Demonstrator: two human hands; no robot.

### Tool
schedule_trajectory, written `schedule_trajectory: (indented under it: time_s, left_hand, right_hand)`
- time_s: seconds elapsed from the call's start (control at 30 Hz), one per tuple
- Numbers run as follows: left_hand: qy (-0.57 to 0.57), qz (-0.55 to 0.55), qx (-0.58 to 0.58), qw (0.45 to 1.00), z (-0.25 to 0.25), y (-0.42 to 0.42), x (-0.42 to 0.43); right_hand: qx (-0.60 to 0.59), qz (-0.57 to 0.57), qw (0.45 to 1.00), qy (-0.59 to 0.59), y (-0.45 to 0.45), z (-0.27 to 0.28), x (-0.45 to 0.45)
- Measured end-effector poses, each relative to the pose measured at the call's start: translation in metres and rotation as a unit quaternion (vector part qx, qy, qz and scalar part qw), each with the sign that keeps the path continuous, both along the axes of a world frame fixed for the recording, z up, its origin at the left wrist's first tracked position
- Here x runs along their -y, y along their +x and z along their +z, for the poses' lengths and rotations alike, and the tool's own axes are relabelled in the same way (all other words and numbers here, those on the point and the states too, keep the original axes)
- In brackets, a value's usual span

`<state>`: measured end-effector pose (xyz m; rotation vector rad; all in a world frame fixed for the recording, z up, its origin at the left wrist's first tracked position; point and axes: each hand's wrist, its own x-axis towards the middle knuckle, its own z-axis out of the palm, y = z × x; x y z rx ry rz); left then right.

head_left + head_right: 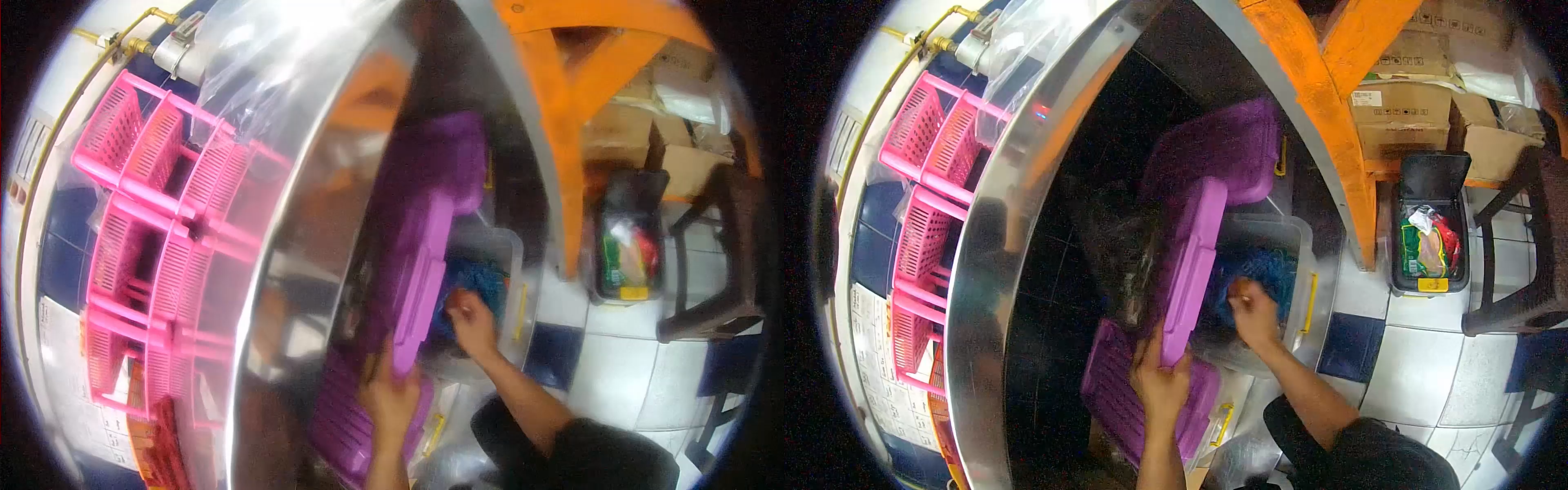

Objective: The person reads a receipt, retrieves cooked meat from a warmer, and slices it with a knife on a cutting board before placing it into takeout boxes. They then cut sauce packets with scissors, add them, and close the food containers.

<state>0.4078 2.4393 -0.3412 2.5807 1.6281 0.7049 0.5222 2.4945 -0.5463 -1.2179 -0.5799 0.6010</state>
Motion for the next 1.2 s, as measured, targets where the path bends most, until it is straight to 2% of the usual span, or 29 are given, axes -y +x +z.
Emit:
schedule_trajectory:
  time_s: [0.13,0.17,0.27,0.33,0.4,0.43,0.5,0.53,0.6,0.67,0.7,0.73,0.77,0.8,0.83,0.9,0.93,1.0,1.03,1.07,1.1,1.13,1.17,1.2]
  left_hand:
    - [-0.008,-0.003,0.016,1.0,-0.001,0.0,0.004]
    - [-0.01,-0.001,0.021,1.0,-0.003,0.002,0.006]
    - [0.007,-0.014,-0.014,1.0,-0.026,0.015,0.017]
    - [0.009,-0.038,-0.095,0.995,-0.058,0.037,0.031]
    - [-0.029,-0.041,-0.124,0.991,-0.09,0.063,0.043]
    - [-0.021,-0.036,-0.109,0.993,-0.111,0.07,0.045]
    - [-0.131,-0.007,-0.109,0.985,-0.155,0.078,0.047]
    - [-0.117,0.007,-0.093,0.989,-0.172,0.08,0.051]
    - [-0.054,-0.027,-0.133,0.989,-0.187,0.074,0.055]
    - [-0.028,-0.041,0.008,0.999,-0.133,0.071,0.084]
    - [-0.128,0.0,0.119,0.985,-0.102,0.069,0.106]
    - [-0.284,0.02,0.26,0.923,-0.077,0.059,0.128]
    - [-0.297,-0.053,0.389,0.87,-0.057,0.045,0.154]
    - [-0.351,-0.096,0.464,0.808,-0.044,0.03,0.177]
    - [-0.381,-0.086,0.467,0.794,-0.052,0.013,0.197]
    - [-0.385,-0.123,0.474,0.782,-0.063,-0.032,0.229]
    - [-0.357,-0.123,0.471,0.797,-0.078,-0.056,0.243]
    - [-0.385,-0.121,0.413,0.816,-0.074,-0.095,0.27]
    - [-0.44,-0.116,0.362,0.814,-0.058,-0.117,0.291]
    - [-0.433,-0.108,0.377,0.812,-0.058,-0.126,0.312]
    - [-0.419,-0.148,0.42,0.791,-0.055,-0.131,0.332]
    - [-0.404,-0.188,0.463,0.766,-0.044,-0.132,0.351]
    - [-0.404,-0.183,0.478,0.758,-0.024,-0.13,0.374]
    - [-0.395,-0.077,0.53,0.746,-0.008,-0.141,0.395]
  right_hand:
    - [-0.242,-0.027,0.965,0.095,0.061,0.097,0.139]
    - [-0.242,-0.039,0.963,0.111,0.08,0.115,0.17]
    - [-0.134,-0.112,0.964,0.198,0.138,0.14,0.247]
    - [-0.062,-0.166,0.956,0.235,0.166,0.155,0.278]
    - [-0.031,-0.215,0.947,0.237,0.183,0.175,0.289]
    - [0.022,-0.167,0.962,0.216,0.195,0.175,0.297]
    - [0.03,-0.105,0.98,0.169,0.195,0.191,0.298]
    - [0.037,-0.073,0.986,0.145,0.196,0.198,0.3]
    - [0.017,0.042,0.998,0.045,0.187,0.206,0.307]
    - [0.038,0.19,0.981,-0.034,0.183,0.171,0.31]
    - [0.056,0.283,0.954,-0.078,0.183,0.147,0.309]
    - [0.129,0.358,0.924,-0.031,0.177,0.133,0.304]
    - [0.196,0.424,0.884,0.017,0.172,0.13,0.292]
    - [0.199,0.431,0.879,0.031,0.148,0.147,0.291]
    - [0.2,0.432,0.878,0.04,0.118,0.165,0.303]
    - [0.15,0.504,0.85,0.012,0.085,0.177,0.317]
    - [0.164,0.52,0.838,0.018,0.075,0.172,0.319]
    - [-0.026,0.561,0.828,-0.01,0.063,0.158,0.316]
    - [-0.016,0.573,0.819,-0.012,0.052,0.167,0.318]
    - [-0.105,0.56,0.821,-0.01,0.044,0.179,0.319]
    - [-0.194,0.541,0.818,-0.01,0.035,0.201,0.32]
    - [-0.203,0.538,0.818,-0.033,0.021,0.249,0.327]
    - [-0.196,0.542,0.816,-0.047,0.024,0.256,0.324]
    - [-0.199,0.616,0.761,-0.036,0.022,0.242,0.315]
